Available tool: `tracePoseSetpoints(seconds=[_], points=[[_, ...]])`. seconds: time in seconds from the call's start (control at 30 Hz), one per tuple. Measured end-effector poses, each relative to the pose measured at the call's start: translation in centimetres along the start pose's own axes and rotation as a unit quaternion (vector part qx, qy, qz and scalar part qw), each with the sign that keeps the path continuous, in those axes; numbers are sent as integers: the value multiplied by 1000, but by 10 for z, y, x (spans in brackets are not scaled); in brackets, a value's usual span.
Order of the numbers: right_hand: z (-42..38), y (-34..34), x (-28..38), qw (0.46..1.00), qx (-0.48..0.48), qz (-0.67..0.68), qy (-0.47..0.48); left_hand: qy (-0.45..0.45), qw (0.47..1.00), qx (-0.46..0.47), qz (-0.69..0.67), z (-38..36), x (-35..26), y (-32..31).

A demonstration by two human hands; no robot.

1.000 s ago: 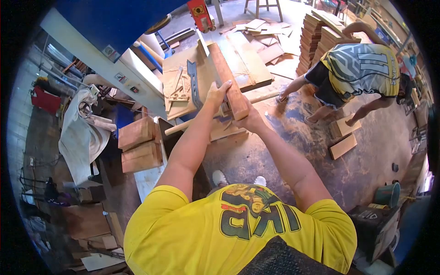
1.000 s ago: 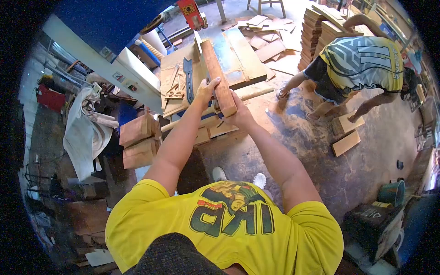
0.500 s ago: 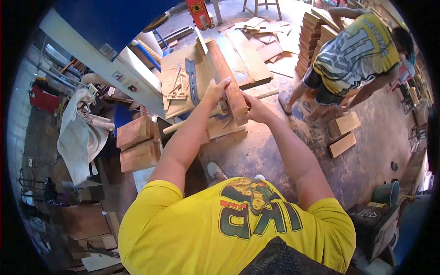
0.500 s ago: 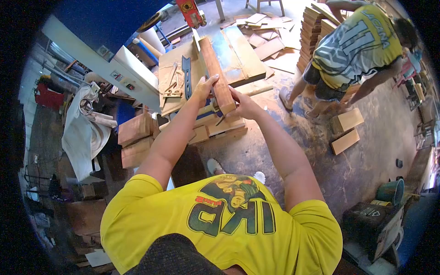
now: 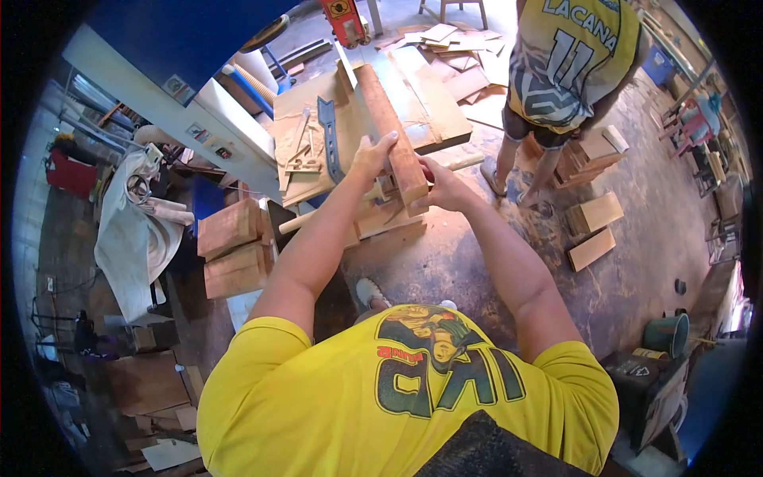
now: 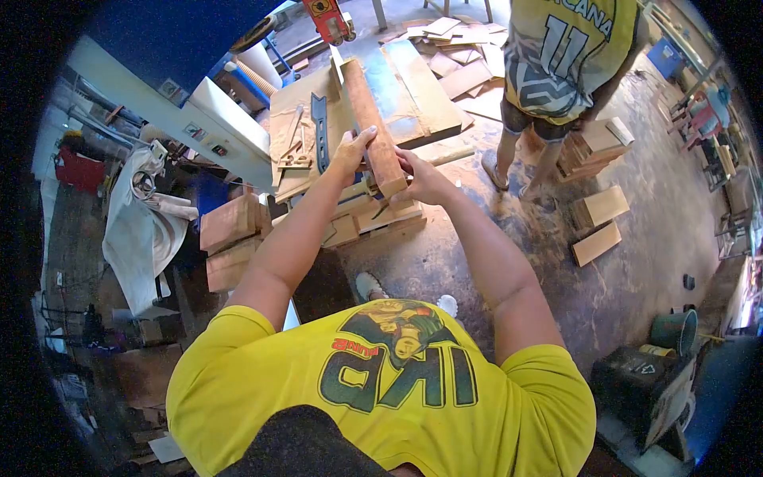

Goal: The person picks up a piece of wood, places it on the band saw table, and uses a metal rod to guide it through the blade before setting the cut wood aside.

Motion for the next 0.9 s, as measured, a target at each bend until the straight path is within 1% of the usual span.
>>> tracePoseSetpoints(seconds=[0.07, 0.13, 0.27, 0.4, 0.47, 0.53, 0.6, 0.67, 0.7, 0.77, 0.83, 0.9], points=[[1, 2, -5, 1000, -4, 2, 0, 4, 1000, -4, -2, -1, -1, -2], [3, 4, -9, 1000, 8, -12, 27, 7, 1000, -6, -5, -2, -2, -4], [5, 5, -10, 999, 3, -27, 19, 8, 1000, -6, -9, -6, -3, -4], [6, 5, -12, 1000, 8, -6, 20, 5, 1000, -13, -13, -2, -1, -4], [6, 6, -11, 1000, 11, 2, 25, 17, 1000, 25, 7, -9, -5, -4], [7, 6, -12, 1000, 8, 28, 7, 17, 1000, 24, 3, -9, -4, -4], [9, 6, -12, 1000, 8, 23, 3, 16, 1000, 25, 1, -7, -3, -5], [10, 6, -11, 1000, 10, 18, -1, 2, 1000, -14, -3, -7, -3, -5], [11, 6, -10, 1000, 11, 18, 8, 2, 1000, -14, -3, -7, -3, -4], [10, 6, -10, 1000, 11, 18, 17, 27, 999, 22, 0, -16, -9, -6], [10, 6, -9, 999, -1, -18, 30, 23, 999, 31, -2, -14, -6, -5], [11, 7, -6, 999, 0, -34, 22, 19, 999, 39, -5, -6, 0, -4]])
Point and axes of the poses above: each hand's wrist, its own z-axis towards the middle knuckle, its own y-axis out of the back of the hand, x = y × z, the point moved 2 cm from there along z, towards the middle knuckle, and after that the axes turned 9 degrees about y, right-handed, at the moved point
